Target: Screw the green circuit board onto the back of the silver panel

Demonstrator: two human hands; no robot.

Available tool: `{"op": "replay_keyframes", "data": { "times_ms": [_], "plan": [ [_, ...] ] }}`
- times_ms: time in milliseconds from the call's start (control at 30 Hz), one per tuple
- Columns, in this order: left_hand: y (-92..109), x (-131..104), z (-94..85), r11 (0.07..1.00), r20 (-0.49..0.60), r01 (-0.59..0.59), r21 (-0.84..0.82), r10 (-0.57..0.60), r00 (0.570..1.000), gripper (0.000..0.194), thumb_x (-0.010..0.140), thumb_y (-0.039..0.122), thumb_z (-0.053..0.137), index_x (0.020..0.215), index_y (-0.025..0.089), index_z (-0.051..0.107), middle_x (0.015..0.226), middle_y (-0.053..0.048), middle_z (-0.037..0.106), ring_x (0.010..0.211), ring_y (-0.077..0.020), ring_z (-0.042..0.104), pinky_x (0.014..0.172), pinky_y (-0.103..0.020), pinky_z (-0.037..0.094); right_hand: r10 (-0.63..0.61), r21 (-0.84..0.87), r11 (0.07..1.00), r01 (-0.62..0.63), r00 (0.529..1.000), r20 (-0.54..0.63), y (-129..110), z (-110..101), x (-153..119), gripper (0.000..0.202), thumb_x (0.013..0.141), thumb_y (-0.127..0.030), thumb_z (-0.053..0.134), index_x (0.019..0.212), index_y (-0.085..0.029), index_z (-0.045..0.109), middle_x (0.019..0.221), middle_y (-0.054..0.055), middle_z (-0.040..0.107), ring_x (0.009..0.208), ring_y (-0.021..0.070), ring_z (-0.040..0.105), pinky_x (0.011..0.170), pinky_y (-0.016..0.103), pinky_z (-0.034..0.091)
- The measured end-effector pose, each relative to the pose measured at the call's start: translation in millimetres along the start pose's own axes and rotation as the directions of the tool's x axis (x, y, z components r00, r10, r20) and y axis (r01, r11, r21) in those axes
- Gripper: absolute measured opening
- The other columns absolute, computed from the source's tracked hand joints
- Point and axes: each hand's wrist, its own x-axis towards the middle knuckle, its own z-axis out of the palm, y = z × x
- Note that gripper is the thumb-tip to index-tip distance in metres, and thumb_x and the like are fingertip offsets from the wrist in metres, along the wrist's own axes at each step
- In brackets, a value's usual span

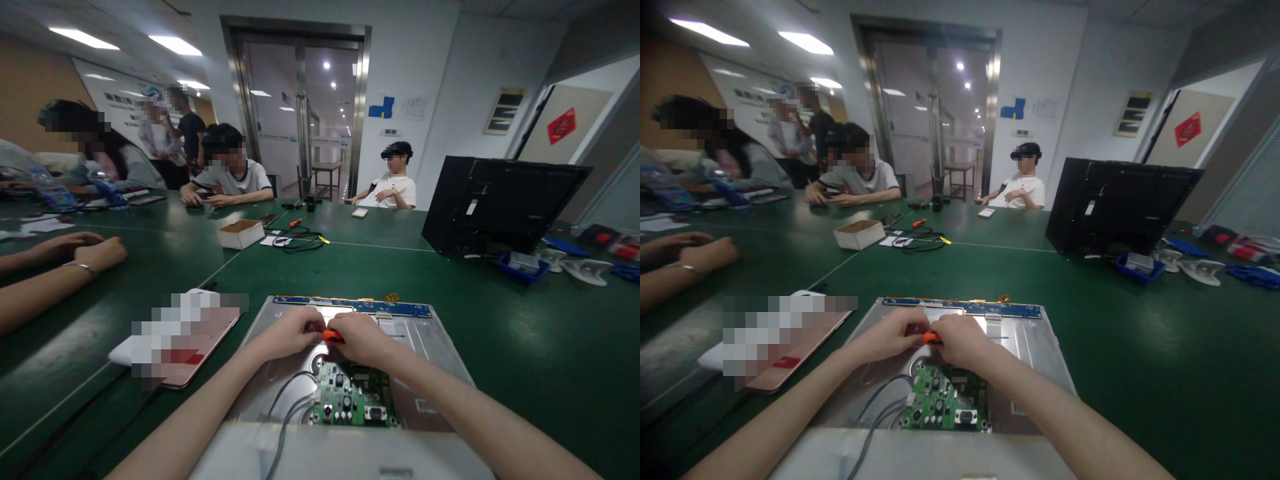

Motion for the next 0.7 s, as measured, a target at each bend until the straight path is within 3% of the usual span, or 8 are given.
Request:
{"op": "replay_keyframes", "data": {
  "times_ms": [200, 333, 433, 600, 700],
  "plan": [
    [2, -1, -1.3, 1.000, 0.012, 0.005, 0.010, -0.006, 1.000, 0.010, 0.079, 0.022, 0.057, 0.079, 0.017, 0.066, 0.073, -0.001, 0.064, 0.072, -0.0184, 0.057, 0.065, -0.025, 0.041, -0.001, 0.028, 1.000, 0.002, 1.000, -0.023, 1, -1, -11, 0.014, 0.088, -0.021, 0.065, 0.100, -0.018, 0.072, 0.099, 0.009, 0.074, 0.088, 0.0221, 0.067, 0.070, 0.028, 0.040],
    [4, 0, -2.9, 1.000, 0.018, 0.016, 0.014, -0.017, 1.000, 0.012, 0.078, 0.023, 0.058, 0.081, 0.017, 0.068, 0.077, -0.003, 0.065, 0.072, -0.0186, 0.058, 0.066, -0.026, 0.042, 0.024, 0.060, 0.998, -0.021, 0.999, -0.046, 8, -11, -42, 0.017, 0.085, -0.016, 0.068, 0.102, -0.020, 0.071, 0.102, 0.008, 0.074, 0.090, 0.0216, 0.067, 0.072, 0.029, 0.040],
    [6, 0, -3.9, 1.000, 0.014, 0.017, 0.015, -0.017, 1.000, 0.009, 0.078, 0.022, 0.059, 0.079, 0.017, 0.067, 0.076, -0.002, 0.065, 0.070, -0.0177, 0.057, 0.066, -0.026, 0.042, 0.014, 0.111, 0.994, -0.010, 0.999, -0.037, 8, -19, -70, 0.013, 0.086, -0.023, 0.070, 0.099, -0.022, 0.072, 0.099, 0.005, 0.073, 0.087, 0.0200, 0.067, 0.073, 0.029, 0.042],
    [7, -1, -4.1, 0.999, 0.017, 0.026, 0.029, -0.026, 1.000, 0.009, 0.077, 0.022, 0.060, 0.080, 0.017, 0.067, 0.075, -0.002, 0.064, 0.069, -0.0168, 0.057, 0.064, -0.025, 0.042, -0.041, 0.188, 0.981, 0.043, 0.999, -0.012, -6, -17, -100, 0.053, 0.080, -0.044, 0.075, 0.127, -0.023, 0.062, 0.119, 0.010, 0.068, 0.097, 0.0259, 0.065, 0.078, 0.034, 0.047],
    [7, -1, -3.9, 0.999, 0.015, 0.022, 0.037, -0.023, 1.000, 0.012, 0.077, 0.024, 0.060, 0.084, 0.018, 0.067, 0.077, -0.002, 0.065, 0.071, -0.0176, 0.057, 0.064, -0.025, 0.043, -0.043, 0.148, 0.988, 0.042, 0.999, 0.003, -12, -7, -102, 0.064, 0.078, -0.047, 0.074, 0.134, -0.022, 0.057, 0.125, 0.013, 0.065, 0.098, 0.0288, 0.065, 0.078, 0.037, 0.049]
  ]
}}
